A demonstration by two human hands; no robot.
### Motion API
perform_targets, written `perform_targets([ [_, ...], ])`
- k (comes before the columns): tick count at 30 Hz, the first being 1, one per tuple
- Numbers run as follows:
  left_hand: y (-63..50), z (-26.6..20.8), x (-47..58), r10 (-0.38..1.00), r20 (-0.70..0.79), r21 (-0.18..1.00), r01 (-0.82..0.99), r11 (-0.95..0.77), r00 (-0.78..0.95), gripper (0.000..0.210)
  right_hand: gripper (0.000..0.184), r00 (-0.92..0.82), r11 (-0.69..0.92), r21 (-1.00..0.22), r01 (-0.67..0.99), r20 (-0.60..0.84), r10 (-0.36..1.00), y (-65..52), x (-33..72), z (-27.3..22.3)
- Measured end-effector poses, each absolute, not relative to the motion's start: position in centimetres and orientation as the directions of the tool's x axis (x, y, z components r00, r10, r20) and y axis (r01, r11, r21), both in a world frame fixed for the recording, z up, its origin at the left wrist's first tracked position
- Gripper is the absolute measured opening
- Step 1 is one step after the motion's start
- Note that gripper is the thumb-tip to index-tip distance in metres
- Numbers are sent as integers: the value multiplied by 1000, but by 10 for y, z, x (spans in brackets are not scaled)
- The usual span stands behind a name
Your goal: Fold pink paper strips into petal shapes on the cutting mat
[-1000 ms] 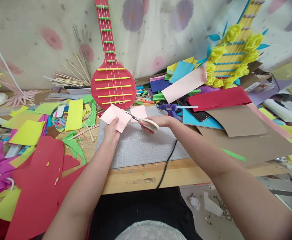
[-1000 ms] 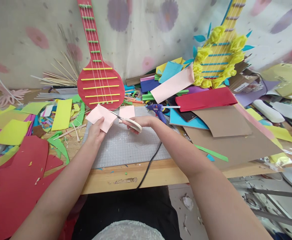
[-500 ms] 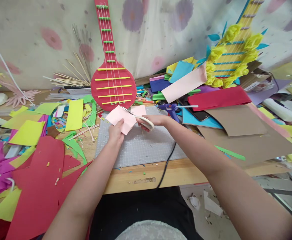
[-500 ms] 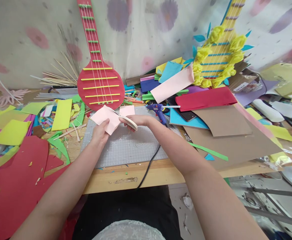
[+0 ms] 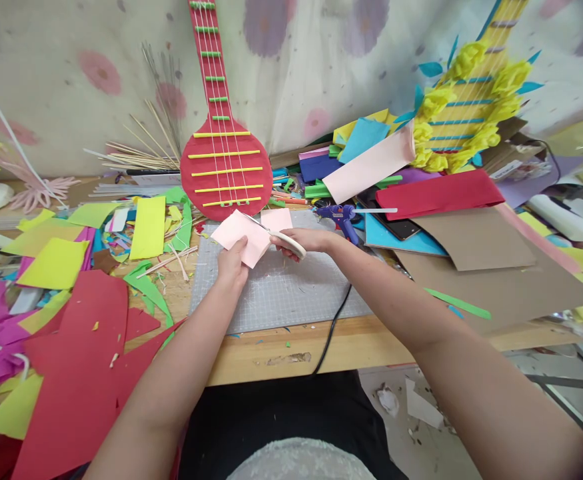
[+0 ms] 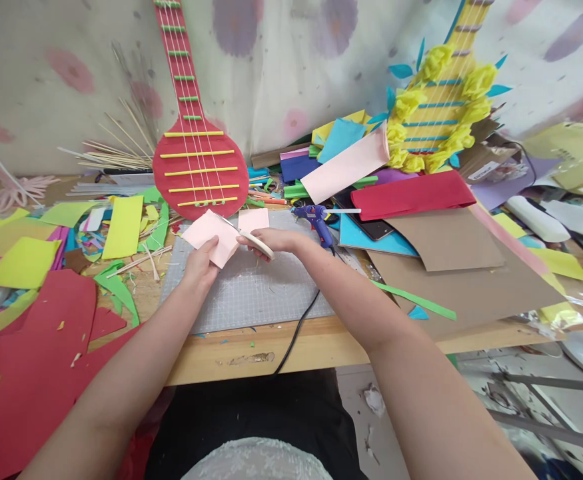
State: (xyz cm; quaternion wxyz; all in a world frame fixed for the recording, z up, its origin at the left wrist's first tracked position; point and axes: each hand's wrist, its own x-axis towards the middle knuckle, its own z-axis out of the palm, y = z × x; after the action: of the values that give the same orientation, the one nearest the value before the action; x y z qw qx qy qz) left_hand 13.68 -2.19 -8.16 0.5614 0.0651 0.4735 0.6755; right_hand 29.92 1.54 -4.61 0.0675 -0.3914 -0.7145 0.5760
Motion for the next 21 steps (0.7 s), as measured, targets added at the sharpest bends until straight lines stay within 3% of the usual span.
perform_targets([
  [10,-22,-82,136,826,-446,706,-703,87,-345,24,43,-653,34,-857,514,-366,663,18,299,-49],
  [21,-28,-77,137,865,-425,743,-648,165,-267,25,56,-706,-30,-858,513,-441,554,12,309,-36],
])
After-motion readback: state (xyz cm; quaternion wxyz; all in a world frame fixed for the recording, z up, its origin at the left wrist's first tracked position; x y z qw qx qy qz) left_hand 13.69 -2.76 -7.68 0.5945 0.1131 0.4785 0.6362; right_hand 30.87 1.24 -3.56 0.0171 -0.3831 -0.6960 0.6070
